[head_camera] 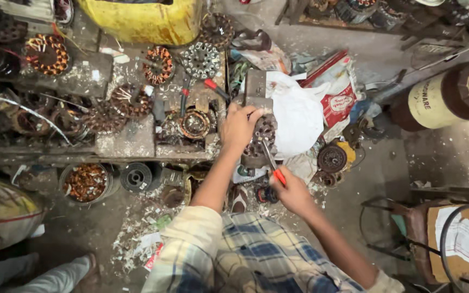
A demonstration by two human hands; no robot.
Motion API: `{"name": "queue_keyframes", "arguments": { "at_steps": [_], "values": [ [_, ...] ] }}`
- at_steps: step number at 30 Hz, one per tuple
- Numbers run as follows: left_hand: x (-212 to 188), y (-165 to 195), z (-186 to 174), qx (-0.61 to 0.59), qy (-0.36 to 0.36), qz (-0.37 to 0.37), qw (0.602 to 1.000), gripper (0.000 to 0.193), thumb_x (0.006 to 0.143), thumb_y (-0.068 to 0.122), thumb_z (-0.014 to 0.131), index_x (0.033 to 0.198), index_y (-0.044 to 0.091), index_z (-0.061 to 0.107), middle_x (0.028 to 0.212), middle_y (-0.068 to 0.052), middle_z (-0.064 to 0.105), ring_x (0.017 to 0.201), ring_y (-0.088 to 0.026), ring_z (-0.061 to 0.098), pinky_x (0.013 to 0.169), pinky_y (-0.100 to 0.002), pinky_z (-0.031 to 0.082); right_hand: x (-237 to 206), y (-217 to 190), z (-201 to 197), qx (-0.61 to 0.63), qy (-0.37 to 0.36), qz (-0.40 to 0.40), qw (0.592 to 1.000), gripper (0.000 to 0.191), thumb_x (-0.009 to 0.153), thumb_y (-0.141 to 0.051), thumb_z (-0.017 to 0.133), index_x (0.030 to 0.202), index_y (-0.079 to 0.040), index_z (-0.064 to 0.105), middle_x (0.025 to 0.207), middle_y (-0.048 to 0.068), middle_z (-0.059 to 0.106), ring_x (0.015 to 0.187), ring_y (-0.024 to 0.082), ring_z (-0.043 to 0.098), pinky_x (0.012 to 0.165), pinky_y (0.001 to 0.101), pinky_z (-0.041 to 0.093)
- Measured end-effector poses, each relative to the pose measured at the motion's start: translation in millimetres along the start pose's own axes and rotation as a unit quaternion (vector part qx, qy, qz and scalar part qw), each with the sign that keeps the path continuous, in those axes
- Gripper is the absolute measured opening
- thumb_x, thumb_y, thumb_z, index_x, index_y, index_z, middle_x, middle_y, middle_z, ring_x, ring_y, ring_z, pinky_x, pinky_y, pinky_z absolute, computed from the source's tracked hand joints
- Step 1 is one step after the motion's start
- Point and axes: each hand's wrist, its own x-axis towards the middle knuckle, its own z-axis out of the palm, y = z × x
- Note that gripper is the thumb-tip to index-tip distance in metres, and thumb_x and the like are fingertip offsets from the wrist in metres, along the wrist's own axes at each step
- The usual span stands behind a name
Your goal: The person uses pliers to pull and remove copper wire coils from a metal stator component clamped in a vise. The person repeatedly grips and pulls the wire loops, detaching them from the component's slots.
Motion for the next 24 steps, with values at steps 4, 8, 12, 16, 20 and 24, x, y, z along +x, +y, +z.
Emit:
{"name": "queue_keyframes", "arguments": {
  "at_steps": [4,8,12,16,20,24],
  "values": [
    [-1,-4,4,0.025,0.001,-0.003,1.0,0.035,0.093,0.052,0.062,0.108,0.025,0.079,0.114,-0.015,0.063,0.097,-0.04,0.068,0.083,-0.052,0.053,-3,29,14,0.252,-0.105,0.106,0.956,0.025,0.097,-0.016,0.064,0.12,-0.007,0.061,0.089,0.03,0.059,0.083,0.055,0.052,0.069,0.0478,0.041],
    [-8,6,-2,0.029,-0.023,0.022,0.999,0.036,0.097,0.053,0.059,0.11,0.025,0.078,0.119,-0.017,0.061,0.094,-0.042,0.068,0.08,-0.053,0.053,-4,31,58,-0.037,0.154,-0.072,0.985,0.029,0.088,-0.008,0.059,0.117,-0.003,0.057,0.096,0.026,0.063,0.089,0.048,0.062,0.077,0.0514,0.049],
    [-2,18,-10,0.065,-0.019,0.003,0.998,0.036,0.093,0.055,0.059,0.109,0.03,0.079,0.116,-0.015,0.061,0.093,-0.04,0.069,0.081,-0.052,0.054,0,22,56,-0.02,0.192,-0.063,0.979,0.031,0.088,-0.006,0.058,0.119,-0.004,0.058,0.102,0.025,0.064,0.095,0.047,0.063,0.08,0.0524,0.049],
    [-2,11,-4,0.065,-0.01,0.002,0.998,0.036,0.093,0.054,0.059,0.11,0.029,0.077,0.12,-0.013,0.061,0.092,-0.04,0.069,0.08,-0.053,0.054,5,36,12,0.228,-0.086,0.089,0.966,0.029,0.099,-0.025,0.06,0.121,-0.007,0.06,0.096,0.018,0.067,0.089,0.034,0.069,0.082,0.0471,0.054],
    [1,-6,7,0.051,0.003,0.014,0.999,0.035,0.097,0.053,0.057,0.111,0.028,0.077,0.121,-0.016,0.06,0.095,-0.043,0.068,0.081,-0.054,0.054,19,47,27,0.494,-0.169,0.144,0.841,0.026,0.107,-0.022,0.057,0.12,0.0,0.056,0.09,0.017,0.054,0.078,0.03,0.056,0.073,0.0477,0.045],
    [4,-12,9,0.048,-0.005,0.005,0.999,0.036,0.095,0.054,0.057,0.11,0.028,0.077,0.12,-0.016,0.06,0.097,-0.044,0.067,0.082,-0.055,0.053,28,38,68,-0.003,0.213,-0.157,0.964,0.018,0.1,-0.01,0.051,0.116,-0.003,0.056,0.103,0.024,0.058,0.096,0.047,0.06,0.084,0.0499,0.049]
  ]
}}
